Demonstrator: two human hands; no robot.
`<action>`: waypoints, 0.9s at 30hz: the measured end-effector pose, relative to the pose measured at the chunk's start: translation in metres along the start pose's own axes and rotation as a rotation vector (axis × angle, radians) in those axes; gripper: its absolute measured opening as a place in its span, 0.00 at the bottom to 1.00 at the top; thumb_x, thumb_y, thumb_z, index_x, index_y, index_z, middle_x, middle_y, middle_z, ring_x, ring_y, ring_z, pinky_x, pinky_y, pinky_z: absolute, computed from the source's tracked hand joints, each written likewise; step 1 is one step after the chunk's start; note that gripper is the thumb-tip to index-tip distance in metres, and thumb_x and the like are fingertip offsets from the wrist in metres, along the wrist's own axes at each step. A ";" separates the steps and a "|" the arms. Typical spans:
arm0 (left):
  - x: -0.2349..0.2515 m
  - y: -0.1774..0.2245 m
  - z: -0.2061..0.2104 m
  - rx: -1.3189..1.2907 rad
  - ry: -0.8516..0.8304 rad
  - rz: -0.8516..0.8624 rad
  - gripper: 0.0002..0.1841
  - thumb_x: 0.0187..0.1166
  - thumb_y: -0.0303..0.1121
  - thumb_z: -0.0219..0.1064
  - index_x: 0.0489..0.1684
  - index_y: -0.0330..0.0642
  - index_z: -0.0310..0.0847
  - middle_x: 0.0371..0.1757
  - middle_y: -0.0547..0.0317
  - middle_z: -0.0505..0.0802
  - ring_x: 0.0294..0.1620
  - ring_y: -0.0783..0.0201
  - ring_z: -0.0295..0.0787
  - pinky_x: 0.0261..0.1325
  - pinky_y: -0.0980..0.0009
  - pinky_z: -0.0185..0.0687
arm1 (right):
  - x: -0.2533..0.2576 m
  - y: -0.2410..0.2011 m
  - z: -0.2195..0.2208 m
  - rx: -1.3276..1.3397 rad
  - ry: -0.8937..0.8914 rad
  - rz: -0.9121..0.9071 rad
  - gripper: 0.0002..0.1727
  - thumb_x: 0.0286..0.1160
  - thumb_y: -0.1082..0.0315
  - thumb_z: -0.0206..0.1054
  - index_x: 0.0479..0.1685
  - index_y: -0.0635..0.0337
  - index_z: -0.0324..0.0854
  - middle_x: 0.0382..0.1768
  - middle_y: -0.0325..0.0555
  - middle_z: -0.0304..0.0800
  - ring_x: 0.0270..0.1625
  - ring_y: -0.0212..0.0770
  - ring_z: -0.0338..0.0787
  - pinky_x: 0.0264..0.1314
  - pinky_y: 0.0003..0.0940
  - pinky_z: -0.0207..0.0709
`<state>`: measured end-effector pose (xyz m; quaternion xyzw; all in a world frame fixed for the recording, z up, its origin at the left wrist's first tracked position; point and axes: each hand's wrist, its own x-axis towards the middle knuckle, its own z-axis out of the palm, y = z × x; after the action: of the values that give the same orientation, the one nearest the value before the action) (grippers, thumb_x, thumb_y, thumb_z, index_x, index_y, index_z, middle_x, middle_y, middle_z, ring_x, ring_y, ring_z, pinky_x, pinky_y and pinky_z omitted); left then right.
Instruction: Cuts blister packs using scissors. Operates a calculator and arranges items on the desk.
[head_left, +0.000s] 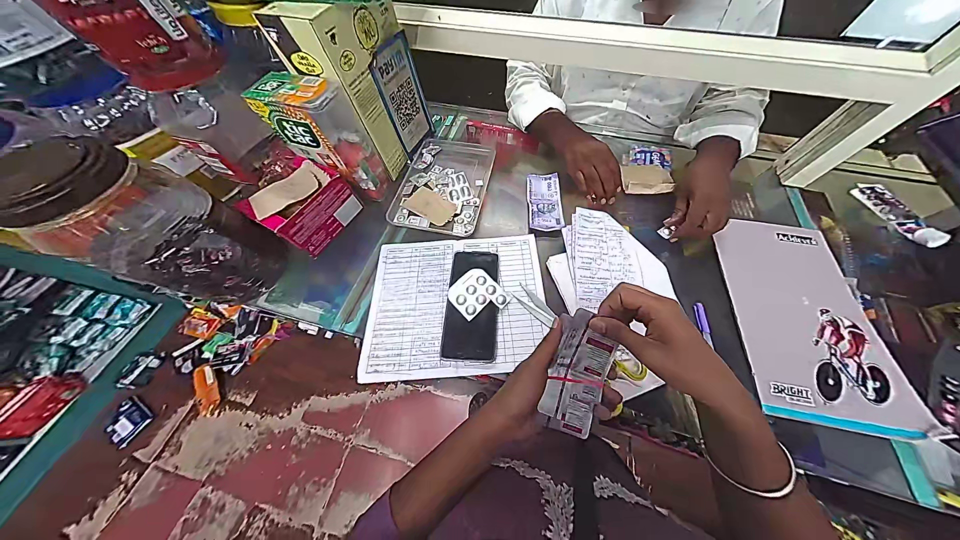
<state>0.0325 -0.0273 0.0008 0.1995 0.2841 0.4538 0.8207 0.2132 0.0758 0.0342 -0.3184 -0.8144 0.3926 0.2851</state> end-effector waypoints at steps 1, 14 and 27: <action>0.000 0.000 0.000 -0.006 -0.008 -0.006 0.37 0.91 0.60 0.23 0.66 0.46 0.76 0.47 0.52 0.95 0.46 0.58 0.96 0.49 0.63 0.93 | 0.000 -0.001 -0.001 -0.002 0.002 -0.003 0.13 0.77 0.57 0.70 0.35 0.59 0.85 0.33 0.33 0.83 0.33 0.17 0.81 0.38 0.11 0.76; -0.006 -0.004 -0.001 -0.020 -0.018 -0.007 0.38 0.91 0.60 0.22 0.67 0.46 0.76 0.49 0.51 0.95 0.47 0.56 0.96 0.48 0.62 0.93 | 0.004 -0.007 -0.007 -0.047 0.028 0.000 0.13 0.77 0.56 0.70 0.35 0.59 0.86 0.35 0.34 0.84 0.34 0.17 0.82 0.37 0.10 0.78; -0.049 0.033 -0.030 0.842 0.274 0.505 0.36 0.90 0.58 0.45 0.86 0.39 0.61 0.67 0.60 0.88 0.56 0.71 0.89 0.54 0.71 0.89 | -0.001 0.003 -0.043 0.202 0.435 0.068 0.07 0.82 0.63 0.64 0.44 0.57 0.80 0.35 0.29 0.87 0.29 0.23 0.87 0.32 0.19 0.85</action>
<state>-0.0290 -0.0501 0.0112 0.5141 0.4904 0.5059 0.4891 0.2453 0.0957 0.0541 -0.3929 -0.6791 0.4035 0.4708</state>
